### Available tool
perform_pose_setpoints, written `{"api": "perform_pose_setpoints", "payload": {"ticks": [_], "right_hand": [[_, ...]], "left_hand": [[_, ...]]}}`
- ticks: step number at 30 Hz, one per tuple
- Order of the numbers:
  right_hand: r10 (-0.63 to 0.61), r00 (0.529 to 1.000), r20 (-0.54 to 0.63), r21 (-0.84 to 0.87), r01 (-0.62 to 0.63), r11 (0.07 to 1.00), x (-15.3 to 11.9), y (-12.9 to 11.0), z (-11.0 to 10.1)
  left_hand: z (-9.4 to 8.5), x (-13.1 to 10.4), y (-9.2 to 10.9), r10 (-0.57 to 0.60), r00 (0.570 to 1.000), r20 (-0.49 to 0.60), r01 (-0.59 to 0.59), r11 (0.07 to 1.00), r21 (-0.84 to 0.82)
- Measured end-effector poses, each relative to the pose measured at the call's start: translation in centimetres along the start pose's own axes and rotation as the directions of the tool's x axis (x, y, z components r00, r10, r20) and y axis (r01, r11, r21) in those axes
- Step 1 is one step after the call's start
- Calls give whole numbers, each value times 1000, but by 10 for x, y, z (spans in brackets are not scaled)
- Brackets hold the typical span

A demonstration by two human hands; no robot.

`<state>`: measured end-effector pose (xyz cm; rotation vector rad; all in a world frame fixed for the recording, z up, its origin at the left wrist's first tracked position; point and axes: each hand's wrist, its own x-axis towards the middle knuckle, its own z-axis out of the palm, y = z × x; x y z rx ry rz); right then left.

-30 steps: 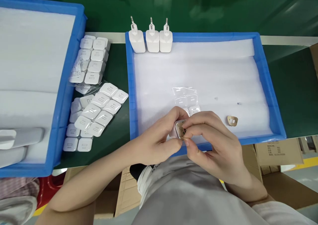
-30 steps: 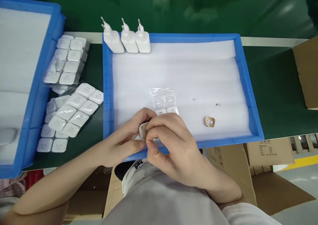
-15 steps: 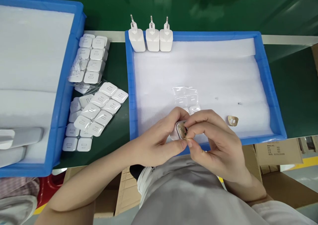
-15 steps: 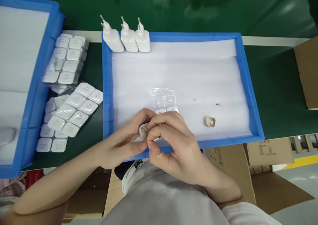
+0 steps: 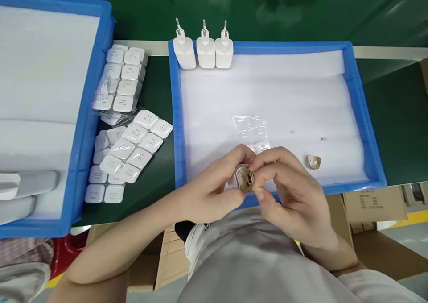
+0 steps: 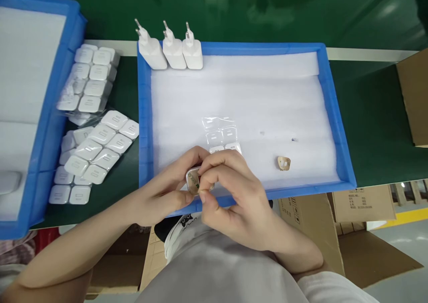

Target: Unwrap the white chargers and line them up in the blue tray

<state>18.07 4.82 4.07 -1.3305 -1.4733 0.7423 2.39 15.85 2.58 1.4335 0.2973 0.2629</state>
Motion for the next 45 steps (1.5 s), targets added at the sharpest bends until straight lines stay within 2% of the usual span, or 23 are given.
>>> {"api": "perform_pose_setpoints", "payload": {"ticks": [3,9,11,17,22,27,32,34,38,42,45], "right_hand": [[4,1000,3,38,-4,999,-1,0,-4],[-174,985,8,-174,172,970,-2,-3,-1],[-218,976,-3,-197,213,957,-1,-5,2],[-217,975,-48,-170,206,964,1,-5,3],[-273,959,-80,-273,242,931,-2,-1,9],[-136,988,-71,-184,121,975,-3,1,11],[-10,991,-131,-78,0,997,-4,-4,2],[-41,994,-102,-85,32,996,-5,-5,0],[-187,982,-37,-204,176,963,-6,-4,5],[-275,959,-63,-315,242,918,-6,-2,10],[-250,966,-63,-303,220,927,-6,-1,11]], "left_hand": [[1,-1,-1,48,999,4,-47,999,-25],[4,-3,2,-3,999,-45,2,1000,-26],[3,-4,2,-6,998,-56,6,1000,3],[0,-1,-2,26,999,-19,-24,997,75],[0,-1,-3,38,999,-11,-37,995,89],[2,-2,2,-22,999,-36,22,1000,21],[1,-2,-2,18,1000,1,-18,1000,19],[0,-2,-5,41,999,-2,-41,999,19],[1,-2,-6,114,993,-12,-113,993,37],[2,-2,0,58,998,-28,-56,996,69],[3,-2,3,41,999,-22,-39,997,62]]}}
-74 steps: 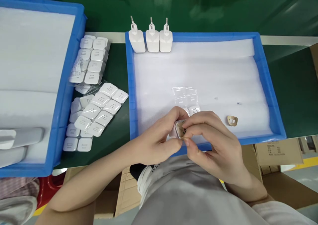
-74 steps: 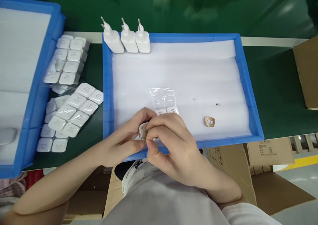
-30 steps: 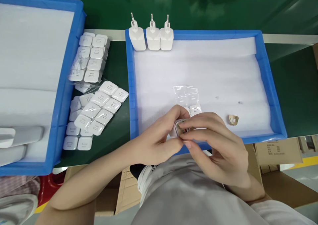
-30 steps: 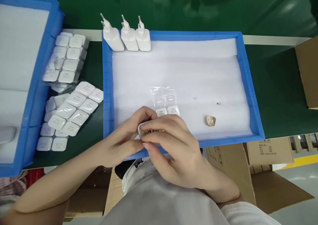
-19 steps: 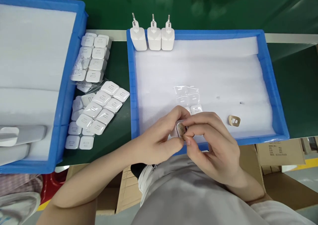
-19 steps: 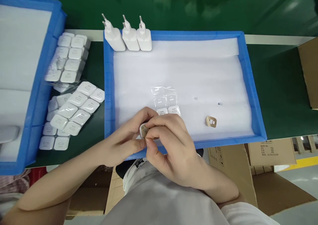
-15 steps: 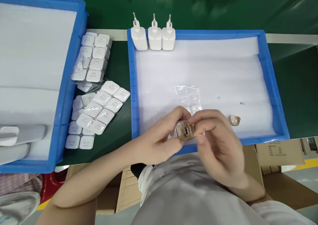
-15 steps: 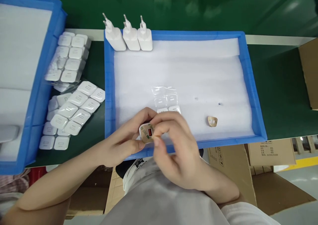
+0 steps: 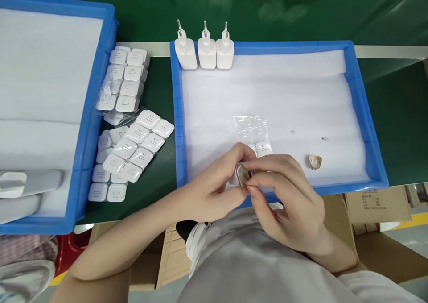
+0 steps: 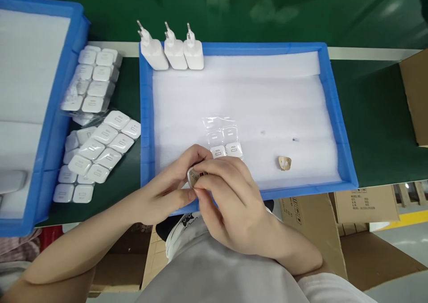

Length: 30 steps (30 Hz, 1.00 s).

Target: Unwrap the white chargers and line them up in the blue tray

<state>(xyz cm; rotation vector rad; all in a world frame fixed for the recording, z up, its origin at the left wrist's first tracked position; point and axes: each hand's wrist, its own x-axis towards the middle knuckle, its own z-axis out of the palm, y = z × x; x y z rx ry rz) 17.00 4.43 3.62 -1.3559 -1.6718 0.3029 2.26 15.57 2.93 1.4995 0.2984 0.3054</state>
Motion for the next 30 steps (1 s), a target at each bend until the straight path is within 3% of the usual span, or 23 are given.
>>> {"api": "perform_pose_setpoints", "payload": {"ticks": [9,14,17,19,20,21,22,24,25,27,30], "right_hand": [[211,977,-24,204,-202,958,0,-4,-1],[470,882,-6,499,-405,766,1,5,-12],[520,839,-160,557,-359,749,2,15,-27],[490,793,-362,401,-342,850,0,23,-42],[440,785,-437,262,-356,897,-3,27,-51],[366,805,-467,92,-367,926,-7,31,-60],[292,851,-437,-92,-365,926,-12,36,-69],[189,952,-240,-408,-276,870,-23,46,-85],[170,976,-137,-502,-217,837,-29,51,-91],[173,985,14,-565,-135,814,-39,58,-98],[223,964,144,-497,-125,859,-45,60,-102]], "left_hand": [[-1,0,-6,30,999,38,-28,999,-43],[-3,-2,-6,50,998,49,-47,997,-61],[-6,-3,-8,97,992,76,-93,994,-53],[-7,-4,-10,116,989,89,-113,993,-40],[-8,-5,-11,119,989,91,-117,993,-30],[-8,-5,-12,122,988,95,-121,992,-19],[-9,-6,-13,122,988,97,-122,993,-6],[-8,-8,-13,107,990,90,-109,994,19],[-8,-9,-13,94,993,79,-96,995,27],[-6,-10,-12,57,997,43,-58,998,24],[-3,-8,-9,-29,999,-37,27,999,-40]]}}
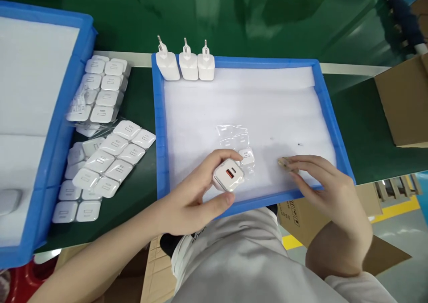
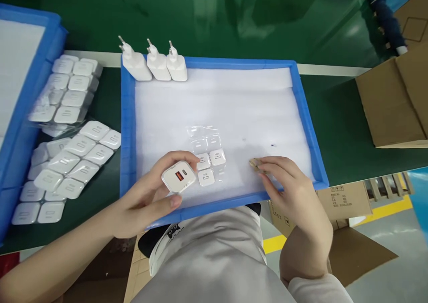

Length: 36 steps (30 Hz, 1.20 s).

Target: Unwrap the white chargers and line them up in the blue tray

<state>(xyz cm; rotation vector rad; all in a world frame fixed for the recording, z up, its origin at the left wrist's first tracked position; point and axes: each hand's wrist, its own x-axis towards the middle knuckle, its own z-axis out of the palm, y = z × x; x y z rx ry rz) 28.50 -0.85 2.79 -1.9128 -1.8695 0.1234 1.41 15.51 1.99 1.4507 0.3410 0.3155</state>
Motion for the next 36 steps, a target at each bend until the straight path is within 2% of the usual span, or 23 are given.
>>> {"api": "perform_pose_setpoints", "payload": {"ticks": [2,5,7,12,14,17,22,27,32,36], "right_hand": [[14,1000,27,42,-15,999,1,-4,-3],[24,998,-51,61,-21,998,10,-17,-3],[-10,998,-69,88,16,996,19,-29,6],[-155,982,108,74,147,986,43,-48,50],[-138,986,98,86,130,988,47,-48,62],[-100,993,67,141,89,986,48,-45,67],[-85,992,96,168,68,983,45,-43,61],[-91,990,106,173,72,982,45,-45,63],[-99,990,102,170,81,982,48,-47,64],[-51,995,83,191,35,981,50,-49,62]], "left_hand": [[2,3,1,-49,995,-89,44,998,-52],[4,9,3,-135,964,-228,128,991,-47],[4,13,3,-205,938,-281,205,978,-27],[4,18,7,-337,879,-336,304,941,-148],[4,18,9,-377,865,-331,333,925,-181],[5,17,10,-423,852,-309,377,905,-199],[7,15,7,-429,843,-324,418,902,-106],[7,17,5,-392,830,-396,357,920,-162],[5,20,6,-383,840,-383,297,917,-266],[3,19,5,-344,860,-376,285,936,-206]]}}
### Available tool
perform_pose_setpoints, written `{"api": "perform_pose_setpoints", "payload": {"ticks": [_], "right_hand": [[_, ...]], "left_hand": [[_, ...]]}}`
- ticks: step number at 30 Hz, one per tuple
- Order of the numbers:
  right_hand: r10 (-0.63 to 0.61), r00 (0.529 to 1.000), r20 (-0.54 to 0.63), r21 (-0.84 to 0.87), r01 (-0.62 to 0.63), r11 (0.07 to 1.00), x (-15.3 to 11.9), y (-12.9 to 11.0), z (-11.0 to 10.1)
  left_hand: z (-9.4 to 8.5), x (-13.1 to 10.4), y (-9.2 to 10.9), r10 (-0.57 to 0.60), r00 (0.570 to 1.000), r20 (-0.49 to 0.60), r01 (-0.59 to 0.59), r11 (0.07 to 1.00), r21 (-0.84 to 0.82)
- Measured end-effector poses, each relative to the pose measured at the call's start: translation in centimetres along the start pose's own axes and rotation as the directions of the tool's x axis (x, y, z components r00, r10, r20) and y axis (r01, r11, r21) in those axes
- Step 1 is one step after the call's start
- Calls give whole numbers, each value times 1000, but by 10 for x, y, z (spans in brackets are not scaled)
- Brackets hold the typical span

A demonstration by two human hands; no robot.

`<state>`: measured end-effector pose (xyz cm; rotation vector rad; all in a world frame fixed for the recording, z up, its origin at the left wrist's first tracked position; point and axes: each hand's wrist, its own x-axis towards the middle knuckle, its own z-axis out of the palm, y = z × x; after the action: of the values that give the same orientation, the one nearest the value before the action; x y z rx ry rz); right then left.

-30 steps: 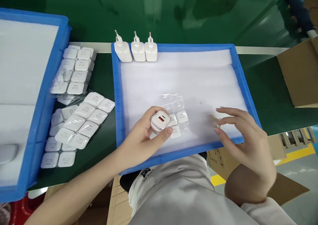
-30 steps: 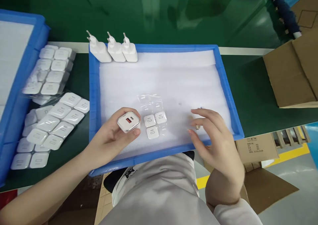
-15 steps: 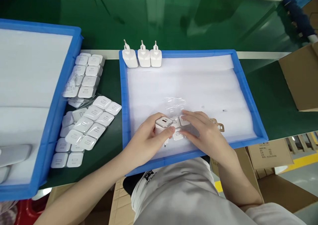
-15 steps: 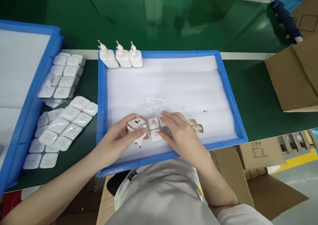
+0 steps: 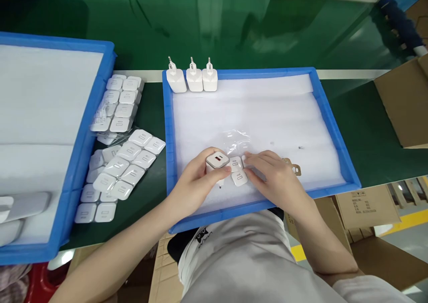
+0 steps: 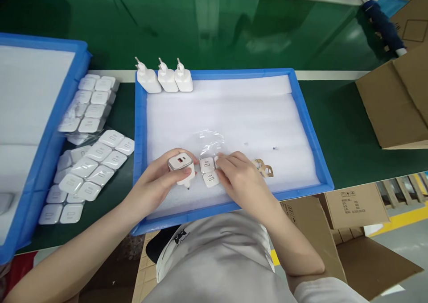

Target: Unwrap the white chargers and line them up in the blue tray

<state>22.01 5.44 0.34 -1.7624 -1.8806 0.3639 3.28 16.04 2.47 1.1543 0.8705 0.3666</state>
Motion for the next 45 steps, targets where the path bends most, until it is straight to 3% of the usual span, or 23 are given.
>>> {"api": "perform_pose_setpoints", "payload": {"ticks": [4,7,9,11,13,16,19,21,26,28,30,33,37,40,45], "right_hand": [[88,995,-45,46,-86,995,0,-2,-2],[168,984,-62,63,-164,984,0,-4,-4],[211,975,-64,64,-207,976,0,-5,-4],[247,967,-62,50,-244,969,1,-5,-3],[272,960,-63,24,-271,962,2,-4,-1],[256,965,-51,-10,-257,966,3,-4,1],[193,981,-4,-37,-193,981,5,-8,1],[169,985,16,-62,-168,984,6,-11,1],[151,988,34,-124,-146,981,7,-13,2],[146,988,41,-131,-140,982,8,-12,1],[142,989,46,-126,-136,983,9,-11,0],[147,988,43,-103,-142,984,10,-9,-1],[176,984,29,-58,-175,983,10,-6,-2],[207,978,16,-40,-206,978,11,-7,-1],[272,962,-24,-65,-273,960,11,-12,3]], "left_hand": [[-4,-2,-6,19,999,29,-23,990,141],[-6,-4,-10,152,985,82,-166,963,213],[-6,-7,-10,212,960,185,-258,925,279],[-4,-11,-7,181,939,292,-283,888,361],[-2,-13,-3,97,938,332,-247,861,445],[1,-14,2,48,948,314,-207,843,496],[1,-13,1,105,950,295,-239,853,465],[1,-11,-1,150,962,228,-237,873,425],[-3,-6,-4,79,997,9,-80,992,97],[-4,-6,-4,51,999,13,-51,998,33],[-4,-7,-4,76,996,45,-81,989,127],[-3,-9,-6,201,970,135,-239,884,401],[0,-9,-10,332,880,340,-475,662,580],[1,-9,-10,328,862,387,-507,593,626],[2,-10,-8,309,862,401,-505,577,642]]}}
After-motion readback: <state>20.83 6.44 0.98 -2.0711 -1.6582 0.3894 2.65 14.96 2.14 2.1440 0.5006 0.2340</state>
